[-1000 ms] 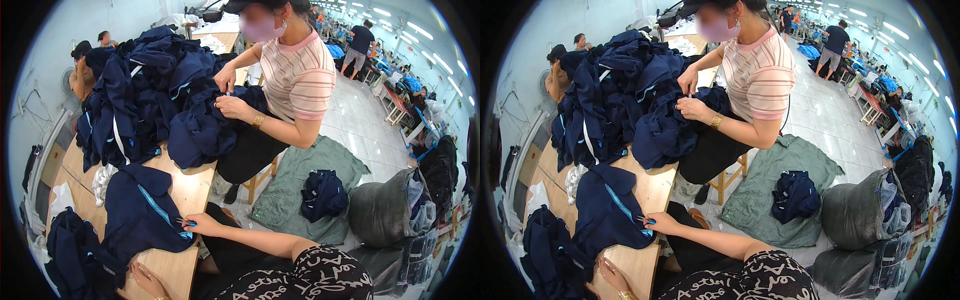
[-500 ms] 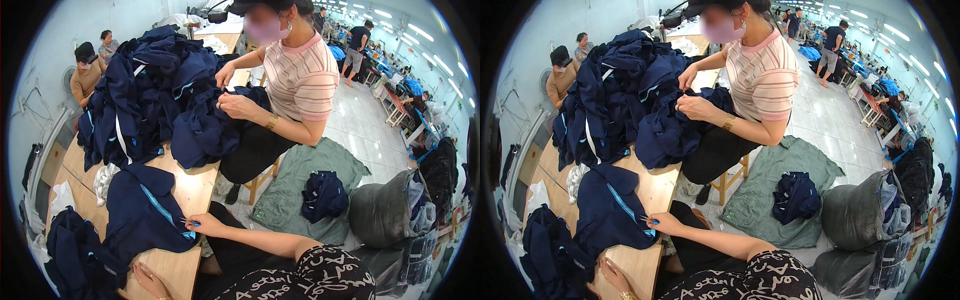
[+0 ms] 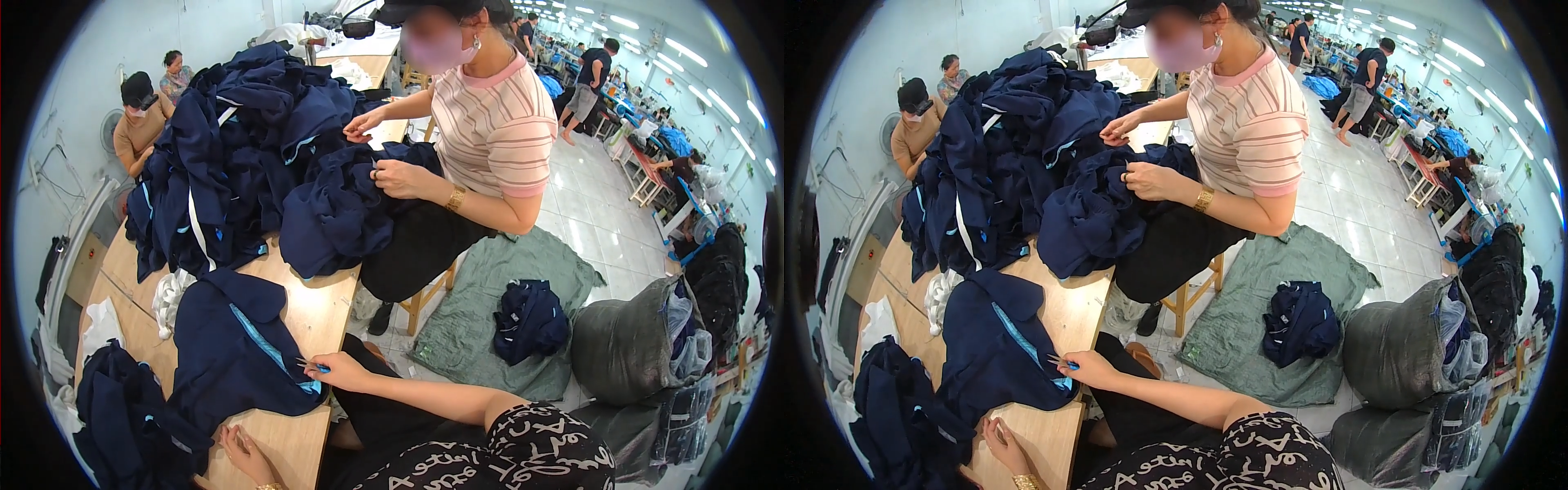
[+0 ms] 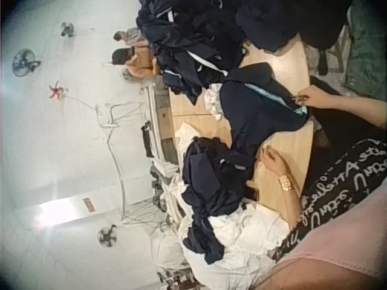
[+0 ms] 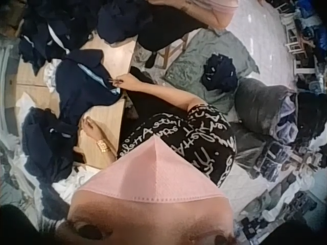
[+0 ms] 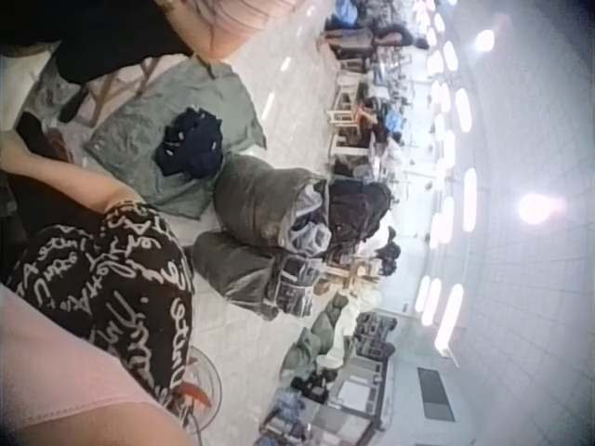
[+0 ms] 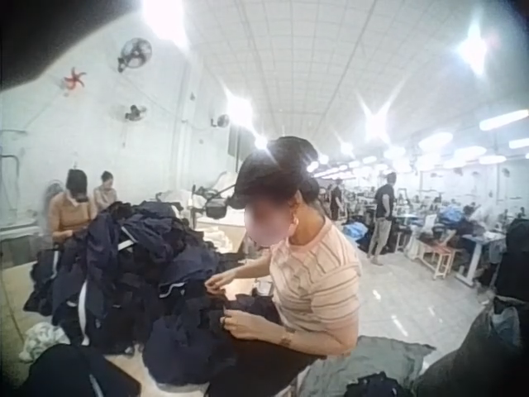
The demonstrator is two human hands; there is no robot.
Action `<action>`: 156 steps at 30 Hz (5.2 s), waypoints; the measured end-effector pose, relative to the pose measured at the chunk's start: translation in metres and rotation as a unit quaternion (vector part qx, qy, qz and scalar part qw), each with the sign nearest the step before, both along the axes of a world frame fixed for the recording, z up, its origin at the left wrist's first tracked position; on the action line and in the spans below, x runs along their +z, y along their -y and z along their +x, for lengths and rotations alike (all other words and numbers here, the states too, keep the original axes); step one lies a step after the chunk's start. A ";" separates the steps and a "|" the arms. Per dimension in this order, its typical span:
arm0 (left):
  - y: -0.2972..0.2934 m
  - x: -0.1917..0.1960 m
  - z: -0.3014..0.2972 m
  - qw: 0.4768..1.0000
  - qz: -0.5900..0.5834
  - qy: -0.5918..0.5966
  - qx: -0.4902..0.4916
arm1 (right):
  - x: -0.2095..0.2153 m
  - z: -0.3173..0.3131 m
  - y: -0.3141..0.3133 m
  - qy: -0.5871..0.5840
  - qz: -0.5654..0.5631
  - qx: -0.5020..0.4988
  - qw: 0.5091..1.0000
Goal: Trimming loose threads from blue athletic shorts in a garment factory setting.
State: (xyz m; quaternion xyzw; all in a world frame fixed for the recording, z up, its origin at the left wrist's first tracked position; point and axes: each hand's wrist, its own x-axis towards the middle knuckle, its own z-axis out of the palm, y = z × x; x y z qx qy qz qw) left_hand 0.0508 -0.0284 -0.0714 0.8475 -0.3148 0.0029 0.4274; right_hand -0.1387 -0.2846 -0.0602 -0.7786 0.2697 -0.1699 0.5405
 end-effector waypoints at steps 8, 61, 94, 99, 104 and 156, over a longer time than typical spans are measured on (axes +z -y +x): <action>0.005 0.006 -0.007 0.999 -0.025 -0.033 0.010 | -0.003 -0.001 -0.004 0.017 -0.018 -0.021 0.999; 0.058 0.014 -0.109 0.631 -0.285 -0.690 -0.210 | 0.015 -0.006 -0.052 0.063 -0.063 0.012 0.996; 0.164 0.116 -0.010 0.877 0.018 -0.315 -0.363 | 0.088 0.010 0.069 0.021 0.243 -0.046 0.969; 0.191 0.109 -0.039 0.968 -0.041 0.045 -0.243 | 0.087 0.021 0.069 0.073 0.327 -0.064 0.940; 0.199 0.102 -0.007 0.931 -0.032 -0.125 -0.342 | 0.095 0.017 0.074 0.091 0.338 -0.045 0.936; -0.074 0.046 -0.027 0.993 0.088 0.049 0.056 | 0.063 -0.040 -0.041 -0.125 -0.075 0.145 0.979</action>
